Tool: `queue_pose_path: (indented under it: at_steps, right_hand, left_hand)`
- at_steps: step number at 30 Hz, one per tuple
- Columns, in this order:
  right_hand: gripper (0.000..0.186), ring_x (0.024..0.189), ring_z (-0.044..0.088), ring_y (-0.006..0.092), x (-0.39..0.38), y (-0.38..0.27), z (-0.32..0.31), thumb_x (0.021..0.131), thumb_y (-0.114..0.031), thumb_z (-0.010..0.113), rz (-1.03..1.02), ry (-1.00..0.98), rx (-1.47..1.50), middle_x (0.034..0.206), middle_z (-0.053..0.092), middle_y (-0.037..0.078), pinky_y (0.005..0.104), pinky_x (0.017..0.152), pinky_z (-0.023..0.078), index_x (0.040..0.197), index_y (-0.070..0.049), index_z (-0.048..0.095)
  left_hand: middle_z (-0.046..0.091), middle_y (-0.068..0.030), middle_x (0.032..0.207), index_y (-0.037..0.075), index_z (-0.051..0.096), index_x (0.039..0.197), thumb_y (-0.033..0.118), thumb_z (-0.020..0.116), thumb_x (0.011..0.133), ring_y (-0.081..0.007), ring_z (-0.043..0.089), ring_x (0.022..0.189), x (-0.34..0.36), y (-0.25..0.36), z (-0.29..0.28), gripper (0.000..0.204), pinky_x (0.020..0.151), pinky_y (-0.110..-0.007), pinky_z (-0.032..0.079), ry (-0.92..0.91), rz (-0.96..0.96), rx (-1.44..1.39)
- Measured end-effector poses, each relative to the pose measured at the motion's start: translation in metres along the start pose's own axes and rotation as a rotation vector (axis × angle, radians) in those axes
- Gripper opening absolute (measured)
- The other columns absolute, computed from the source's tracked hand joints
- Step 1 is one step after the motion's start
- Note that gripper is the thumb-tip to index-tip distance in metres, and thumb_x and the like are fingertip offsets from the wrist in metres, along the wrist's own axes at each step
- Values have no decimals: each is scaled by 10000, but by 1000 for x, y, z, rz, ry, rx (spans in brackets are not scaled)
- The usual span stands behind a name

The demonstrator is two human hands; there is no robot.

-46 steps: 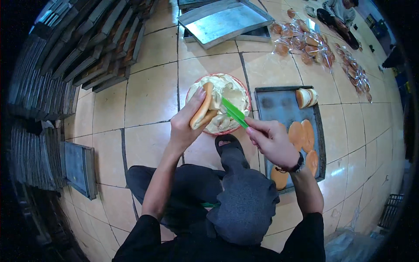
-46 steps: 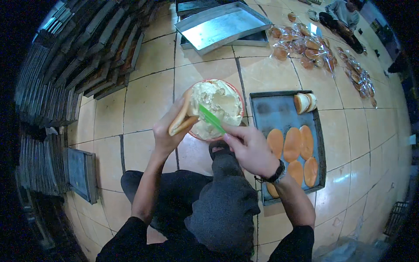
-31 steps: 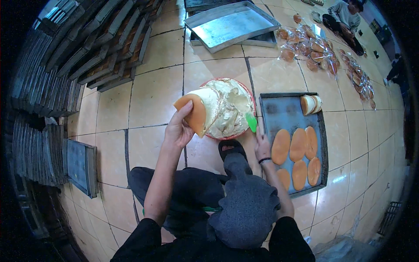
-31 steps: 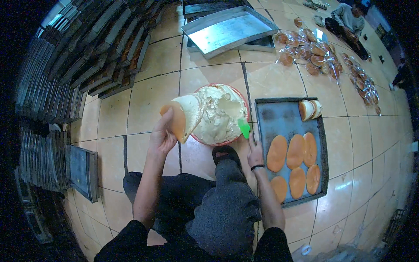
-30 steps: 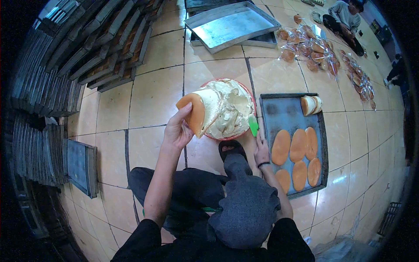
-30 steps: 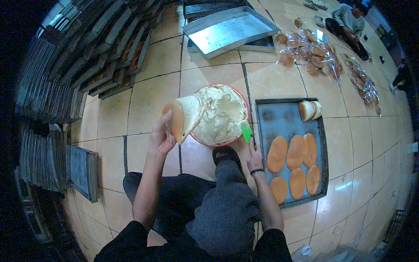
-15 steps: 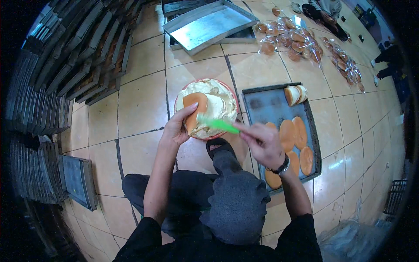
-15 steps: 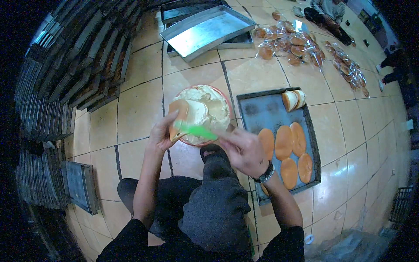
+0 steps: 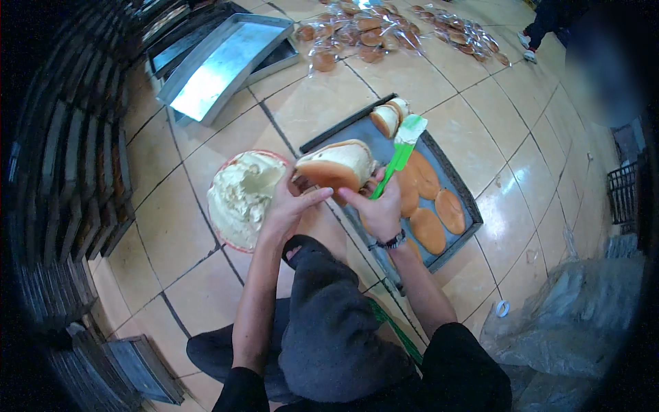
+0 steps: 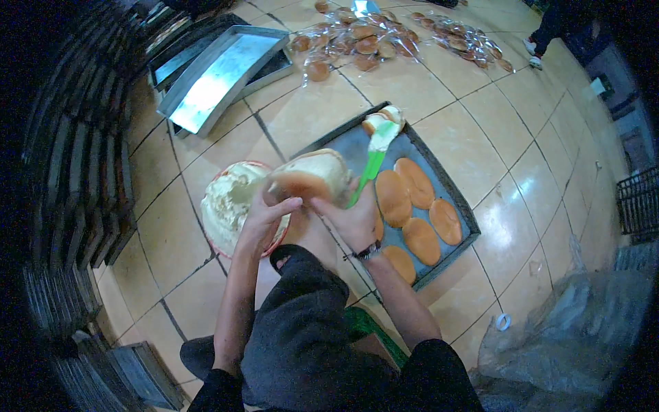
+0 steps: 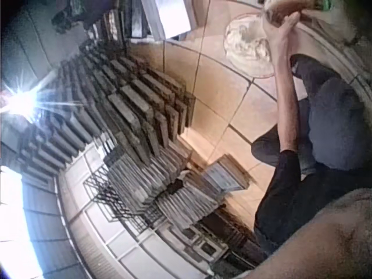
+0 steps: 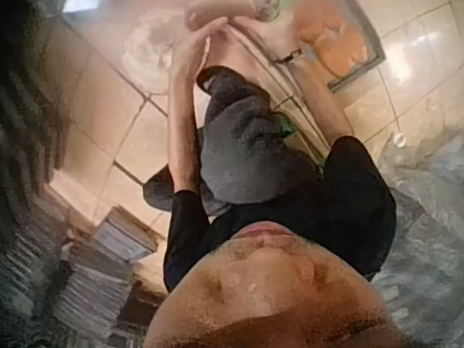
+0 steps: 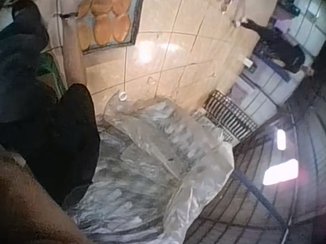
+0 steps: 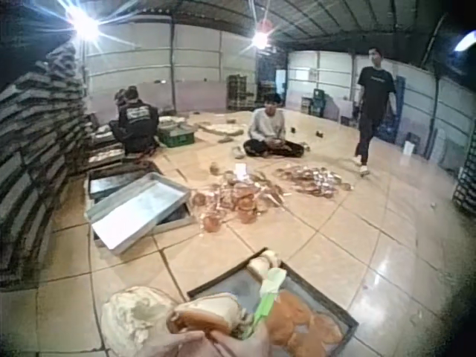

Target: The person spreads a light-colored filling onto bread rolls using a small spatula, then places each filled roll into a baking tray.

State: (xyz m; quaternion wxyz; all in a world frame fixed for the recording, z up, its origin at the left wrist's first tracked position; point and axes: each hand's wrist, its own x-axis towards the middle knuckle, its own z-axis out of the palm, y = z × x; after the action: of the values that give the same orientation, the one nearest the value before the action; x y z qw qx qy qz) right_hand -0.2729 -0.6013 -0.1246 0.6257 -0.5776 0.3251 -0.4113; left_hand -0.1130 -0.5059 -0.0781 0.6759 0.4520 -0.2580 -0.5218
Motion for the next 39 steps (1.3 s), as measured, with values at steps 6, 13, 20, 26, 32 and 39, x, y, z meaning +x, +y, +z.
queue_pose_path:
  at_steps: [6, 13, 20, 26, 32, 39]
  right_hand:
    - [606, 891, 571, 236, 118, 145, -81, 617, -153, 881, -221, 521, -230, 953, 543, 95, 358, 759, 475, 1007, -37, 431]
    - [568, 854, 539, 337, 175, 229, -76, 621, -179, 874, -106, 659, -671, 867, 518, 155, 423, 751, 441, 941, -11, 436]
    - [617, 906, 485, 388, 184, 247, -86, 613, -257, 881, -65, 739, -716, 895, 481, 190, 462, 820, 404, 957, 11, 444]
    - [513, 954, 527, 394, 147, 199, -105, 741, -337, 774, 302, 527, -610, 1038, 552, 222, 471, 810, 414, 1030, 6, 527]
    - [292, 1145, 502, 407, 75, 166, -175, 866, -189, 564, 466, 310, -1247, 1195, 535, 260, 507, 931, 413, 1094, -6, 548]
    - [476, 1260, 427, 429, 71, 173, -172, 895, -303, 569, 692, 313, -1238, 1293, 509, 207, 507, 1045, 363, 1259, -15, 465]
  left_hand:
    - [525, -149, 1321, 39, 409, 1402, 32, 755, 773, -232, 526, 1179, -40, -17, -29, 718, 991, -363, 451, 270, -123, 215]
    - [524, -157, 1321, 39, 409, 1403, 28, 755, 767, -256, 535, 1181, -155, -25, -96, 724, 960, -374, 469, 446, -376, 339]
    - [532, -164, 1306, 41, 418, 1391, 4, 750, 769, -251, 544, 1167, -181, -36, -111, 706, 923, -369, 497, 566, -455, 270]
    - [525, -158, 1298, 50, 407, 1388, -8, 753, 767, -251, 561, 1138, -177, -35, -99, 713, 926, -370, 497, 479, -354, 281]
    - [556, -169, 1283, 39, 454, 1363, 49, 716, 825, -246, 568, 1148, -182, -55, -86, 599, 938, -353, 491, 451, -340, 215]
    - [544, -159, 1305, 41, 446, 1374, 98, 699, 849, -246, 564, 1153, -183, -36, -57, 585, 952, -359, 484, 392, -284, 210]
